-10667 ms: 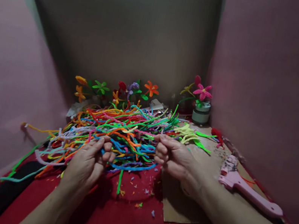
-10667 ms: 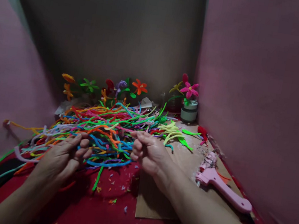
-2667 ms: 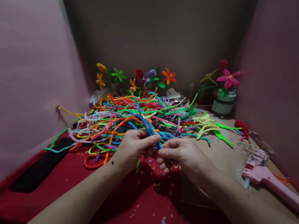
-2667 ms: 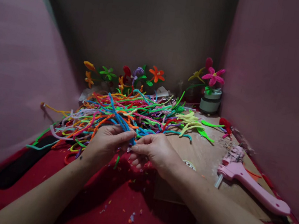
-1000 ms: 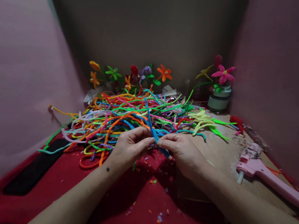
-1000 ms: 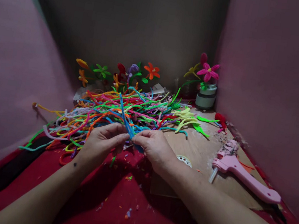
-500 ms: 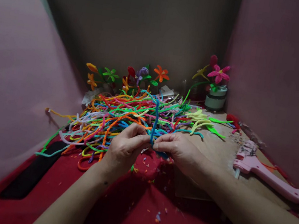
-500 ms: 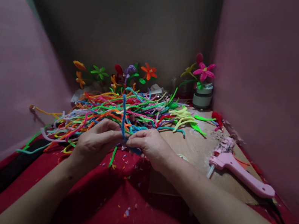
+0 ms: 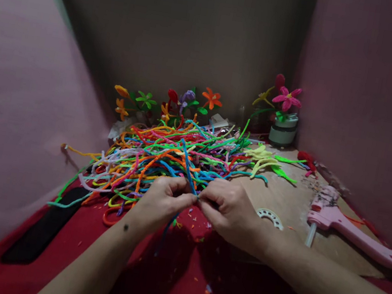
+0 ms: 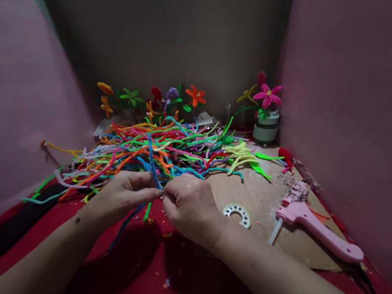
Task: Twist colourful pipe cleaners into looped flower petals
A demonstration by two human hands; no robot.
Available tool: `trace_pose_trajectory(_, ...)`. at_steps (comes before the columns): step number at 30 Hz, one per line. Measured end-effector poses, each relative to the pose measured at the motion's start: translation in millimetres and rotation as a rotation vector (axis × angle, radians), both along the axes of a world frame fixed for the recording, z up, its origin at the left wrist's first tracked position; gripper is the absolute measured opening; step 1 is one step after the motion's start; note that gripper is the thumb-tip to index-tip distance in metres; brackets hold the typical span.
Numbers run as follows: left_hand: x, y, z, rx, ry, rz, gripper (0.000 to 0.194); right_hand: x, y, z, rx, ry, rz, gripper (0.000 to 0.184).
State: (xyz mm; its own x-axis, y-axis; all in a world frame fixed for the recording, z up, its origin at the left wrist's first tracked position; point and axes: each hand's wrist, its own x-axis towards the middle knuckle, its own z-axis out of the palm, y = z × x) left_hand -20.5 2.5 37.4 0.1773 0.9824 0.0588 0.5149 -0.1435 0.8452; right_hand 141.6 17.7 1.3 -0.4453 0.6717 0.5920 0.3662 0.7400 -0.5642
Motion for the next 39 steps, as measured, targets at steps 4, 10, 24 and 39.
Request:
trace_pose_trajectory(4, -3, 8, -8.7, -0.522, -0.526, -0.042, 0.024, 0, -7, -1.1, 0.477, -0.14, -0.072, 0.025)
trace_pose_trajectory(10, -2, 5, -3.3, -0.44, -0.633, -0.051, 0.017, 3, -9, 7.8, 0.408, 0.007, -0.058, 0.023)
trace_pose_trajectory(24, -3, -9, 4.9, 0.137, -0.237, -0.135, 0.012, 6, -13, 22.5, -0.216, 0.272, 0.152, 0.014)
trace_pose_trajectory(39, 1, -5, -5.6, 0.383, 0.043, -0.032, 0.014, -2, -3, 15.9, -0.662, 0.45, 0.157, 0.009)
